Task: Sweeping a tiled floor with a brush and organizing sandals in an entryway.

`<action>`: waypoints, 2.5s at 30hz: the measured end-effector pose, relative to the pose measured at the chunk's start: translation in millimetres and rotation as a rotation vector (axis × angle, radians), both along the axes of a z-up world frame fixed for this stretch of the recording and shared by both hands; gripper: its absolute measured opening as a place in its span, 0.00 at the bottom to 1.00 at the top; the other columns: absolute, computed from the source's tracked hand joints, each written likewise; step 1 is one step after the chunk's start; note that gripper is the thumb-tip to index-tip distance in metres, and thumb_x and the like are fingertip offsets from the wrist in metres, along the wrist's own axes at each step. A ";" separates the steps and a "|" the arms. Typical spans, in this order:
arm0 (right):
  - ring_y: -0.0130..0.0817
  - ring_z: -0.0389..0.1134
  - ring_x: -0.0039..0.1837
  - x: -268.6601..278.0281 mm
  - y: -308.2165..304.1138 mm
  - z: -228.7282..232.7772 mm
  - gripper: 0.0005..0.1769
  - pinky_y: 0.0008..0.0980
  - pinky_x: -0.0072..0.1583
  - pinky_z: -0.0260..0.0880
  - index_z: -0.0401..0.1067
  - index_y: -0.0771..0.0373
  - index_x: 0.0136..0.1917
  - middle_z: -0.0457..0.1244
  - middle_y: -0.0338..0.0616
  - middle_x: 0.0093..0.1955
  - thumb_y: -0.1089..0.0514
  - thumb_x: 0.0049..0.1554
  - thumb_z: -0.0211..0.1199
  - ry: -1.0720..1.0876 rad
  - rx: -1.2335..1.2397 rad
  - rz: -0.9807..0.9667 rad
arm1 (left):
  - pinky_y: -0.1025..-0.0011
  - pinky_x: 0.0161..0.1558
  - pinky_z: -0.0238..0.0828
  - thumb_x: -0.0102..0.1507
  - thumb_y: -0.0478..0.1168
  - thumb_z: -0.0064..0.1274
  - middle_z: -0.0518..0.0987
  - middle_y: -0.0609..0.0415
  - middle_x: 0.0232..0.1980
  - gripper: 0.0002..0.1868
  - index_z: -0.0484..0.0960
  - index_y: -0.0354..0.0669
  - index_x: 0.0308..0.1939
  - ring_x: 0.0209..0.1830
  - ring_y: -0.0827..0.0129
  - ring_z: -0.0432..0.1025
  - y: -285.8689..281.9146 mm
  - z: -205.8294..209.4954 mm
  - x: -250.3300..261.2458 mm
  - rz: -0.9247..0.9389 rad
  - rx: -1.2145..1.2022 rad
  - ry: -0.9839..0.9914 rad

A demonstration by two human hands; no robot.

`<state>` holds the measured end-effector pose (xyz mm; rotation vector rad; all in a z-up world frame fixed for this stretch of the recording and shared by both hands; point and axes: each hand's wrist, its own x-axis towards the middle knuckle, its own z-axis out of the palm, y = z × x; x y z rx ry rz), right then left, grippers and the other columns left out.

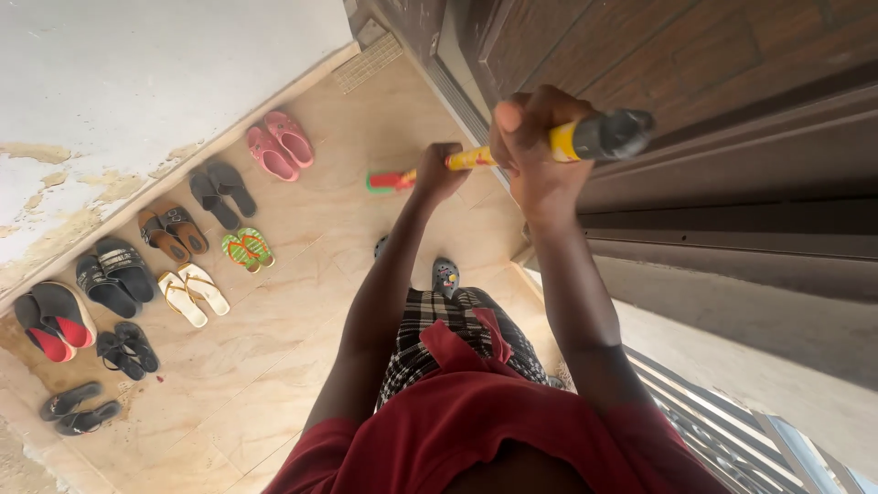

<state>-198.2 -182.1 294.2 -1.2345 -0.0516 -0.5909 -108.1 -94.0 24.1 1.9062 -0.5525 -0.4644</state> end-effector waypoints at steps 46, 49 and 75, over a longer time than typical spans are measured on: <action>0.23 0.52 0.37 -53.8 2.7 -21.4 0.25 0.29 0.40 0.53 0.52 0.62 0.33 0.54 0.37 0.32 0.69 0.63 0.65 0.143 -0.349 -0.042 | 0.64 0.35 0.73 0.55 0.44 0.62 0.83 0.50 0.30 0.11 0.84 0.40 0.34 0.33 0.66 0.78 -25.5 -56.5 -30.3 -0.341 0.116 0.074; 0.23 0.54 0.37 -47.5 4.2 -14.9 0.21 0.29 0.40 0.53 0.57 0.63 0.34 0.56 0.38 0.32 0.69 0.63 0.65 0.115 -0.344 -0.047 | 0.64 0.33 0.71 0.56 0.44 0.63 0.83 0.48 0.29 0.12 0.82 0.38 0.31 0.30 0.68 0.78 -12.5 -34.3 -42.4 -0.210 0.086 0.168; 0.22 0.46 0.30 -46.8 64.6 -44.8 0.25 0.27 0.32 0.43 0.51 0.58 0.33 0.48 0.33 0.29 0.65 0.65 0.62 0.127 0.033 0.152 | 0.57 0.27 0.64 0.51 0.36 0.55 0.70 0.41 0.21 0.09 0.70 0.38 0.20 0.22 0.49 0.71 93.4 -69.2 -63.2 0.172 0.082 -0.074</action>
